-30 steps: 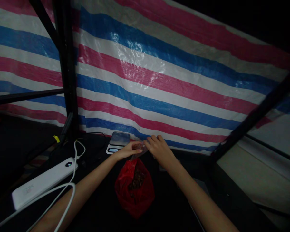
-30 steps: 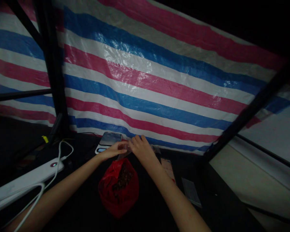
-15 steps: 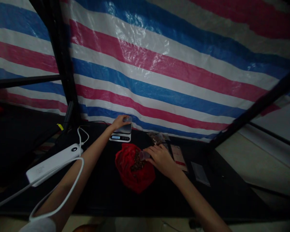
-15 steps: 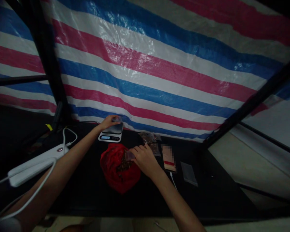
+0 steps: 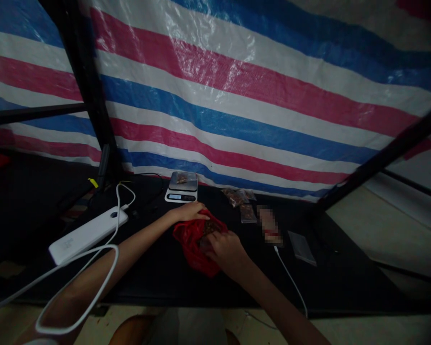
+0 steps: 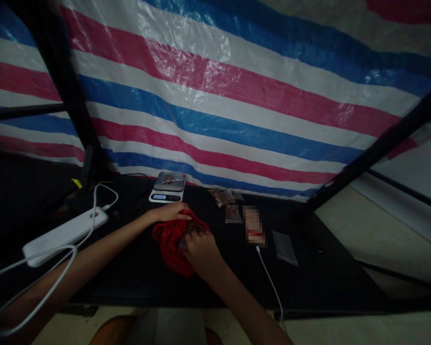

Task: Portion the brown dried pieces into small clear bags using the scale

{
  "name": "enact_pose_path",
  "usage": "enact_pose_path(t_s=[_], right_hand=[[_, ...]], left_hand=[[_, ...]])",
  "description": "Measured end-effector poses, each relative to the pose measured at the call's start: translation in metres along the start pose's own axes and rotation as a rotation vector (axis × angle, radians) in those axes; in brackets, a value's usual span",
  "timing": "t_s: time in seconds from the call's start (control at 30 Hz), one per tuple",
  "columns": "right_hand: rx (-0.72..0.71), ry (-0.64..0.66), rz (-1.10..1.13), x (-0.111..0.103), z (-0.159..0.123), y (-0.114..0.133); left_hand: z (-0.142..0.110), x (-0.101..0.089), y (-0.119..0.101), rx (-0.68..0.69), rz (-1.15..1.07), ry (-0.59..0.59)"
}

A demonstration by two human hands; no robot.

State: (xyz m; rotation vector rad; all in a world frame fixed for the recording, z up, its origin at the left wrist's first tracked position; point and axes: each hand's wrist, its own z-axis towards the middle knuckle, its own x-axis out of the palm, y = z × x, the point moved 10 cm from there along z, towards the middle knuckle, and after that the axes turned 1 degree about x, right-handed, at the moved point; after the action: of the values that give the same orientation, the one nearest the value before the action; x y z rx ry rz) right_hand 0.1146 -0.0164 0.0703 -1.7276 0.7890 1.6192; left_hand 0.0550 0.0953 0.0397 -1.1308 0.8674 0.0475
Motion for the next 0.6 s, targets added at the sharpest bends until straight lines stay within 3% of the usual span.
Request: enact_pose_path(t_s=[0.1, 0.23, 0.37, 0.6], right_hand=[[0.083, 0.081, -0.055, 0.015, -0.002, -0.002], [0.24, 0.102, -0.103, 0.022, -0.001, -0.023], [0.34, 0.052, -0.111, 0.024, 0.004, -0.038], [0.417, -0.037, -0.023, 0.023, 0.005, -0.056]], left_hand=[[-0.001, 0.005, 0.003, 0.008, 0.16, 0.039], [-0.009, -0.004, 0.001, -0.02, 0.235, -0.035], [-0.016, -0.016, 0.0, -0.08, 0.161, -0.169], [0.005, -0.013, -0.008, -0.076, -0.146, -0.192]])
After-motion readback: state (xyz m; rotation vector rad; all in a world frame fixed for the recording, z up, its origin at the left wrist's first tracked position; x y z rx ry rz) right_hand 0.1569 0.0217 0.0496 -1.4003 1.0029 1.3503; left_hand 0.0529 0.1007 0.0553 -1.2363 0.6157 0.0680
